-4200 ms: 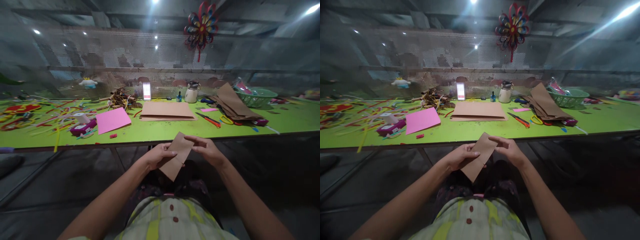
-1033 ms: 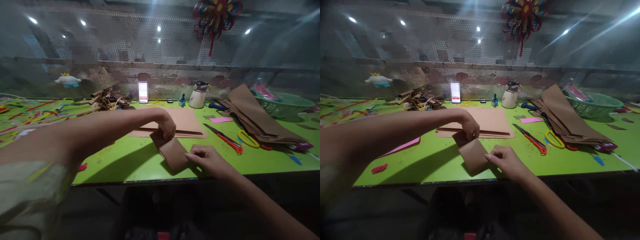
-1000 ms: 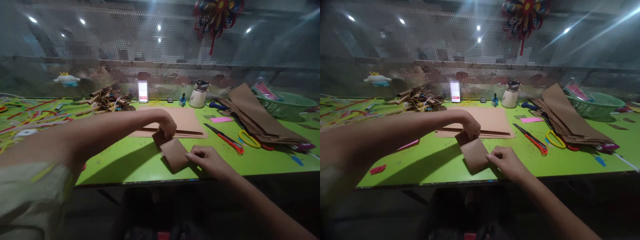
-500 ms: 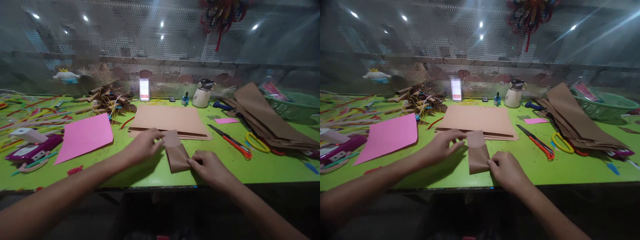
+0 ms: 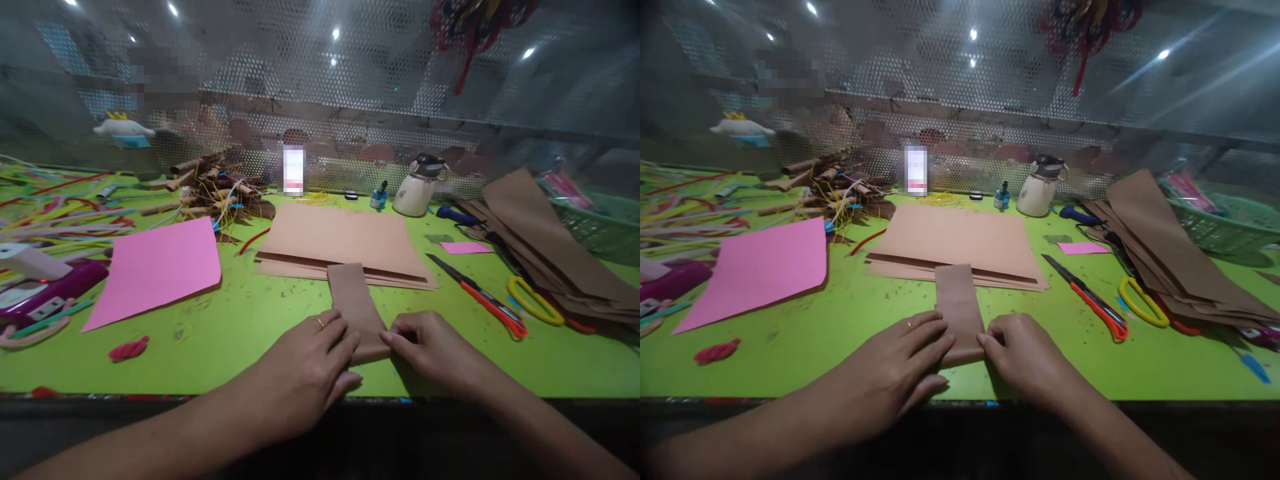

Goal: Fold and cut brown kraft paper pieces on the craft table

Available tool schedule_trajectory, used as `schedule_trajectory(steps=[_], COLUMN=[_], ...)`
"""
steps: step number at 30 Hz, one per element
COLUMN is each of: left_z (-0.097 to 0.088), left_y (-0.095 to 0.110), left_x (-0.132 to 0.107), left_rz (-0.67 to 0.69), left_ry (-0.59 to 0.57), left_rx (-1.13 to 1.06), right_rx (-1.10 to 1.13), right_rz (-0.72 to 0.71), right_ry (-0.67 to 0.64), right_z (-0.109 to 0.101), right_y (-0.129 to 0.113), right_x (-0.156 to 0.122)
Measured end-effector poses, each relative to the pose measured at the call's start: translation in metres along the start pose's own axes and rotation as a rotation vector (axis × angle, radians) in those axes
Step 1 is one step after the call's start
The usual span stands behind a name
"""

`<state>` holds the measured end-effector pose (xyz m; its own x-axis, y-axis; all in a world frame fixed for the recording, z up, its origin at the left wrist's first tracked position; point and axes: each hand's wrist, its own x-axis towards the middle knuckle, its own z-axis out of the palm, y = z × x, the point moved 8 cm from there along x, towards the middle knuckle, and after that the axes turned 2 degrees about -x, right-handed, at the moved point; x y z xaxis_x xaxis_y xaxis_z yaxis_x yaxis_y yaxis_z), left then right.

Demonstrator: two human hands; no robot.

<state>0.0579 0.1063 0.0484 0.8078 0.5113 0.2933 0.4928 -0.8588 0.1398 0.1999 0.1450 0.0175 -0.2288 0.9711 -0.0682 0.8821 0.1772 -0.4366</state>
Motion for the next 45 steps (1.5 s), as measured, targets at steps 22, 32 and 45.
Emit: schedule_trajectory(steps=[22,32,45], left_z=[0.001,0.003,0.000], left_y=[-0.002,-0.010,0.010], left_x=[0.001,0.000,0.008], left_rz=[-0.016,-0.180,-0.193], left_ry=[0.009,-0.034,-0.034], left_rx=[-0.032,-0.136,0.012], right_rx=[0.063,0.244,0.288], right_rz=[-0.012,-0.105,-0.074], right_ry=[0.019,0.115,0.194], right_z=[0.003,-0.004,-0.006], right_y=[0.000,-0.010,-0.006], right_x=[-0.016,-0.034,-0.036])
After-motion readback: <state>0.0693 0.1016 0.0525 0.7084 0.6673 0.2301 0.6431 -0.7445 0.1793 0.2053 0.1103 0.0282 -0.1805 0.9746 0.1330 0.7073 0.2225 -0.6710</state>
